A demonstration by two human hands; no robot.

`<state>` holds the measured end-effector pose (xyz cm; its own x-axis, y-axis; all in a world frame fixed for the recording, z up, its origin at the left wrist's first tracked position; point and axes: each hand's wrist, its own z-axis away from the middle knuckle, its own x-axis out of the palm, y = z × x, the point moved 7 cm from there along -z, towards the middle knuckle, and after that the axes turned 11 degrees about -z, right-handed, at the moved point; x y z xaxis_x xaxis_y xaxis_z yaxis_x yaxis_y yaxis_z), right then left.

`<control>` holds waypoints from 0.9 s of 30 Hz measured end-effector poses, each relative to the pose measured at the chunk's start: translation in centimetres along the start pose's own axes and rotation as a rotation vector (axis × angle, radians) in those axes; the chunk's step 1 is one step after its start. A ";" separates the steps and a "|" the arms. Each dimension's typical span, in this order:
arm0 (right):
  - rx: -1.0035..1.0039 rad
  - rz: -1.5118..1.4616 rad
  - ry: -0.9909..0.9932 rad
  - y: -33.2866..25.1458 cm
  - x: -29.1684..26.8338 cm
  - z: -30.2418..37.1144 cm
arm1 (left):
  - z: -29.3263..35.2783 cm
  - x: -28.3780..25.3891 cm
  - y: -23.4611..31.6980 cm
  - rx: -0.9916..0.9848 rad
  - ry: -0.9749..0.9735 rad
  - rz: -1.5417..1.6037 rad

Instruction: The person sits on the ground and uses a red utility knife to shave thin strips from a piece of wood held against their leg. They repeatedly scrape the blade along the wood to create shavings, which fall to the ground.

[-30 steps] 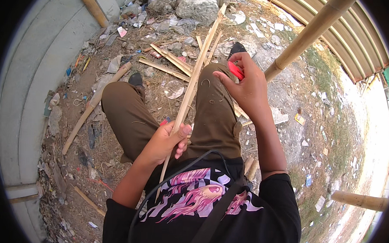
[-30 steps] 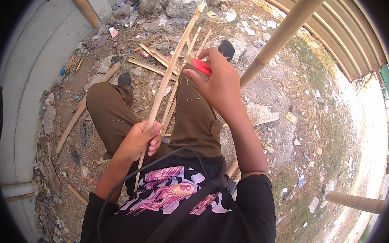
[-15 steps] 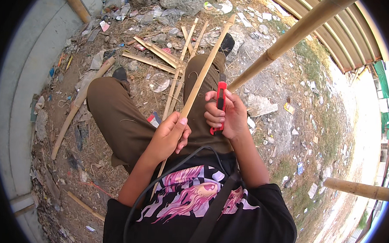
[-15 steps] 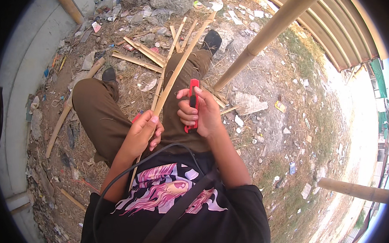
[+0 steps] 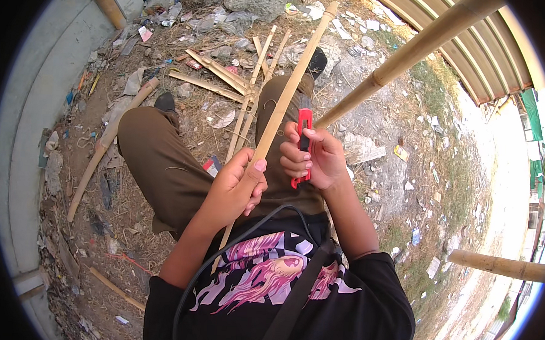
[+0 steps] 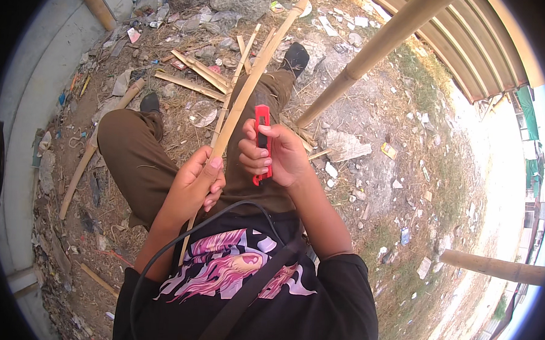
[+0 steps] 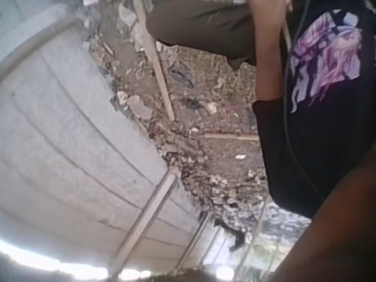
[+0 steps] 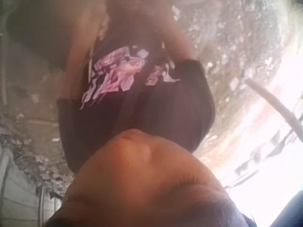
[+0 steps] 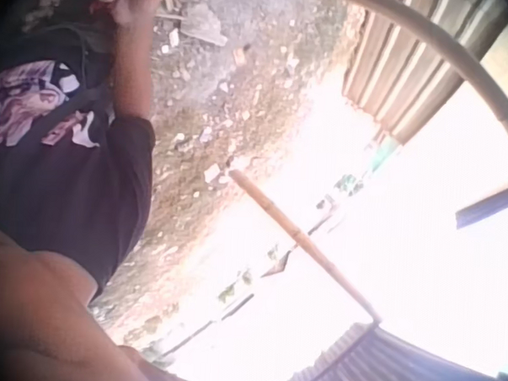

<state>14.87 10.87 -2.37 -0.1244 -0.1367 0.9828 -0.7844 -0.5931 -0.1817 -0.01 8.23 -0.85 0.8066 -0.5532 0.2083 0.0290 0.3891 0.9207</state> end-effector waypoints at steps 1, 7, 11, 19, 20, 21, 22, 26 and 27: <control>0.002 0.055 -0.003 -0.1 0.5 -0.1 | -0.2 0.1 0.4 -0.005 0.007 -0.068; -0.063 0.454 0.386 -0.9 0.3 0.4 | -0.7 1.6 1.2 -0.078 0.020 -0.033; -0.081 0.223 0.258 -0.7 -0.2 0.9 | -1.0 1.8 0.4 -0.113 -0.038 0.110; 0.025 -0.204 -0.100 2.6 -1.0 -0.5 | -0.9 -0.2 -0.5 -0.060 -0.059 0.216; 0.032 -0.202 -0.163 2.6 -1.0 -0.7 | -0.9 -0.4 -0.6 -0.052 -0.062 0.226; 0.030 -0.189 -0.171 2.7 -1.1 -0.7 | -0.9 -0.5 -0.6 -0.043 -0.065 0.236; 0.029 -0.177 -0.180 2.7 -1.0 -0.8 | -0.9 -0.7 -0.7 -0.048 -0.057 0.234; 0.012 -0.158 -0.170 2.5 -0.9 -1.1 | -1.0 -1.0 -0.7 -0.052 -0.035 0.233; 0.012 -0.173 -0.141 2.5 -1.0 -1.1 | -1.0 -1.2 -0.7 -0.052 -0.026 0.233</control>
<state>12.32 10.41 -3.80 0.0979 -0.1413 0.9851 -0.7794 -0.6264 -0.0124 -0.41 9.38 -2.06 0.7798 -0.4620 0.4224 -0.1254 0.5458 0.8285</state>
